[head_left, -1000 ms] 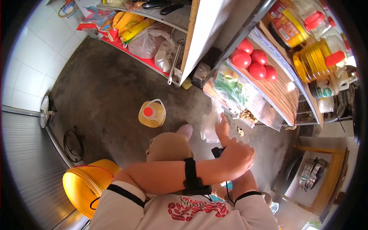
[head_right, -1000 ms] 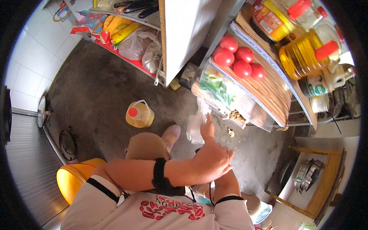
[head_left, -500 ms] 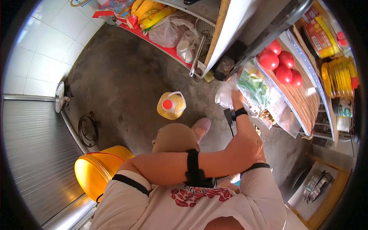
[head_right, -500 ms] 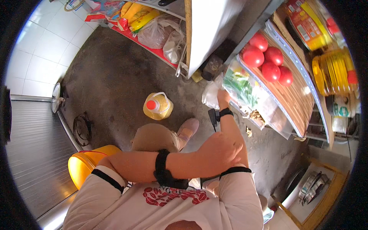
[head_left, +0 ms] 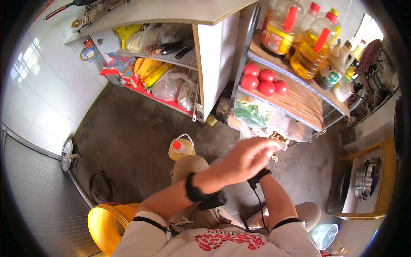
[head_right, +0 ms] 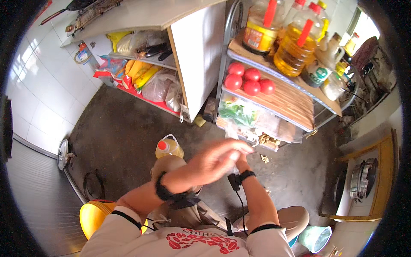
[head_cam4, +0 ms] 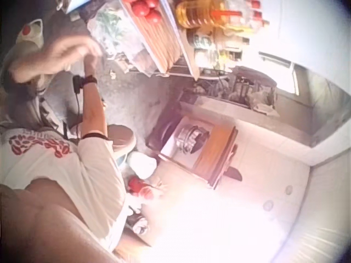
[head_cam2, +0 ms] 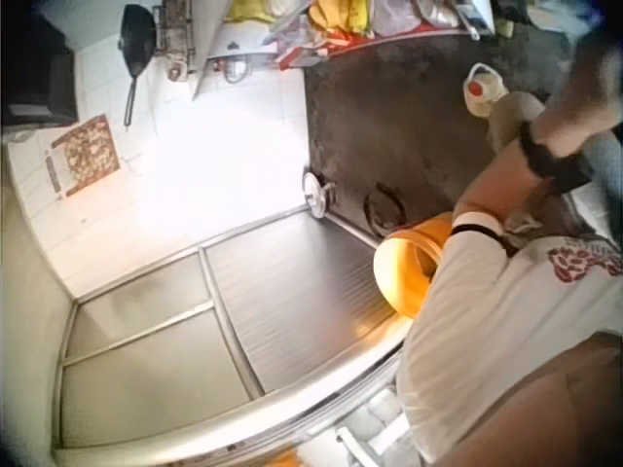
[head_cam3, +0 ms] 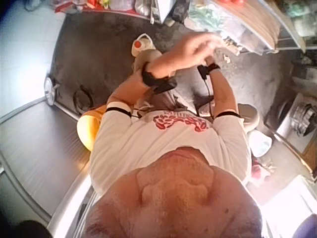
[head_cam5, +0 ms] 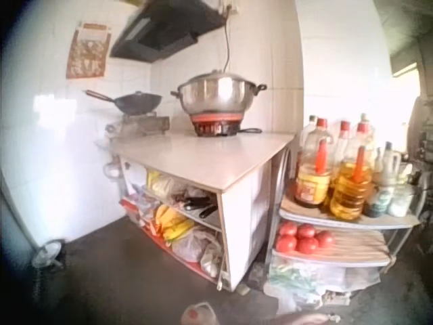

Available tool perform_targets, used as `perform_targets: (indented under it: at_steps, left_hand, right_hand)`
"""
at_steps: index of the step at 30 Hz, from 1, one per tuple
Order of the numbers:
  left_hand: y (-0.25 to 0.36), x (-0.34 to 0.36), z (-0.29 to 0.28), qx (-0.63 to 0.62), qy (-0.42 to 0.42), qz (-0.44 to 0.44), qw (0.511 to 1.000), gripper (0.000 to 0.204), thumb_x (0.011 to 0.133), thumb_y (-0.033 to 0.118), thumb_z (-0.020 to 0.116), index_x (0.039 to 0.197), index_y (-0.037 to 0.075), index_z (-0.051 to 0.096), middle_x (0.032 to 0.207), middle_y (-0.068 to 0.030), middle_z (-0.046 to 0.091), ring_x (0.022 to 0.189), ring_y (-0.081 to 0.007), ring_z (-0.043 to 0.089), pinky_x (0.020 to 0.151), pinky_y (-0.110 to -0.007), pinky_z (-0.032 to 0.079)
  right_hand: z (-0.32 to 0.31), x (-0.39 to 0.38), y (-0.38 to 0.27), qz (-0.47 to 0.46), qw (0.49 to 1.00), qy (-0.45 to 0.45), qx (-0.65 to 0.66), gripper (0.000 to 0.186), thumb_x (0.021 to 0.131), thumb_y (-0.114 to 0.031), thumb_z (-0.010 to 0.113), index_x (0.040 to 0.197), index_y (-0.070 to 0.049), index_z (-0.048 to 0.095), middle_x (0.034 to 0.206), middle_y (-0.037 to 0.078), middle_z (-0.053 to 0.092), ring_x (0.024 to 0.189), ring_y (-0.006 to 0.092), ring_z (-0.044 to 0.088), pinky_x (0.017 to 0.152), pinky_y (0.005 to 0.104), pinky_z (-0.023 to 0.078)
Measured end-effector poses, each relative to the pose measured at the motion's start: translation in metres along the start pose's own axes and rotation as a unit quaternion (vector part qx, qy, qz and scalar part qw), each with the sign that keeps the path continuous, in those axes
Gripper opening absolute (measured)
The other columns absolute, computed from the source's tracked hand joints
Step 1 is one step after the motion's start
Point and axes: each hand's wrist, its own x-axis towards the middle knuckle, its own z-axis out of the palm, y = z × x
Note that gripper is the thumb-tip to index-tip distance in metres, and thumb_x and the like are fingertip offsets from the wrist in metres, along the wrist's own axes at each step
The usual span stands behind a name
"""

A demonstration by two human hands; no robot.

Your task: Peeling and prepping cloves of garlic in a kitchen environment.

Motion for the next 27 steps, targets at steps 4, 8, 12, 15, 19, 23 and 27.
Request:
perform_targets:
  at_steps: [4, 8, 12, 15, 19, 23, 27]
  left_hand:
    - [0.112, 0.026, -0.061, -0.084, 0.090, 0.152, 0.981, 0.062, 0.092, 0.045, 0.022, 0.120, -0.006, 0.043, 0.115, -0.0230, 0.053, 0.105, -0.0334, 0.053, 0.094, -0.044, 0.039]
    - [0.252, 0.030, -0.055, -0.231, 0.154, 0.242, 0.930, 0.066, 0.093, 0.047, 0.018, 0.141, 0.003, 0.008, 0.144, -0.0227, 0.014, 0.132, -0.0376, 0.020, 0.106, -0.055, 0.017]
    - [0.251, 0.024, -0.044, -0.265, -0.007, 0.164, 0.950, 0.065, 0.093, 0.047, 0.018, 0.141, 0.004, 0.008, 0.144, -0.0221, 0.014, 0.132, -0.0372, 0.019, 0.106, -0.055, 0.016]
    - [0.259, 0.019, -0.033, -0.274, -0.078, 0.141, 0.948, 0.065, 0.093, 0.047, 0.018, 0.141, 0.004, 0.007, 0.144, -0.0216, 0.013, 0.133, -0.0369, 0.018, 0.106, -0.055, 0.016]
    - [0.263, 0.010, -0.029, -0.285, -0.137, 0.141, 0.938, 0.065, 0.093, 0.046, 0.018, 0.141, 0.004, 0.006, 0.145, -0.0209, 0.012, 0.133, -0.0366, 0.016, 0.106, -0.055, 0.015]
    - [0.278, -0.014, -0.047, -0.281, -0.141, 0.152, 0.937, 0.065, 0.093, 0.046, 0.018, 0.141, 0.005, 0.005, 0.145, -0.0202, 0.011, 0.133, -0.0362, 0.015, 0.106, -0.055, 0.014]
    - [0.274, -0.002, -0.036, -0.323, -0.175, 0.128, 0.921, 0.064, 0.093, 0.046, 0.018, 0.141, 0.005, 0.004, 0.145, -0.0196, 0.010, 0.134, -0.0358, 0.014, 0.106, -0.055, 0.013]
  right_hand:
    - [-0.042, -0.028, 0.062, -0.058, 0.997, 0.048, 0.019, 0.066, 0.069, -0.011, 0.054, 0.133, -0.011, 0.036, 0.110, 0.026, 0.056, 0.103, 0.0347, 0.055, 0.086, 0.0378, 0.044]
    - [-0.041, -0.040, 0.078, -0.064, 0.993, 0.014, 0.098, 0.064, 0.070, -0.009, 0.054, 0.133, -0.010, 0.037, 0.108, 0.023, 0.057, 0.099, 0.0308, 0.058, 0.082, 0.0352, 0.046]
    - [-0.078, -0.099, 0.041, -0.017, 0.993, 0.020, 0.116, 0.064, 0.071, -0.006, 0.054, 0.133, -0.008, 0.037, 0.101, 0.016, 0.060, 0.089, 0.0193, 0.058, 0.077, 0.0307, 0.047]
    - [-0.085, -0.101, 0.052, -0.044, 0.993, 0.030, 0.104, 0.065, 0.071, -0.006, 0.054, 0.134, -0.009, 0.036, 0.099, 0.016, 0.061, 0.087, 0.0197, 0.059, 0.076, 0.0317, 0.047]
    - [-0.090, -0.094, 0.073, -0.058, 0.991, 0.048, 0.115, 0.065, 0.071, -0.006, 0.055, 0.134, -0.009, 0.036, 0.099, 0.015, 0.061, 0.086, 0.0193, 0.059, 0.074, 0.0322, 0.048]
    - [-0.083, -0.106, 0.035, -0.069, 0.985, 0.018, 0.159, 0.065, 0.072, -0.005, 0.055, 0.134, -0.008, 0.035, 0.099, 0.014, 0.060, 0.084, 0.0175, 0.057, 0.072, 0.0310, 0.048]
    - [-0.085, -0.064, 0.118, -0.290, 0.953, 0.084, 0.026, 0.066, 0.072, -0.004, 0.056, 0.135, -0.007, 0.034, 0.097, 0.011, 0.059, 0.083, 0.0161, 0.056, 0.072, 0.0298, 0.047]
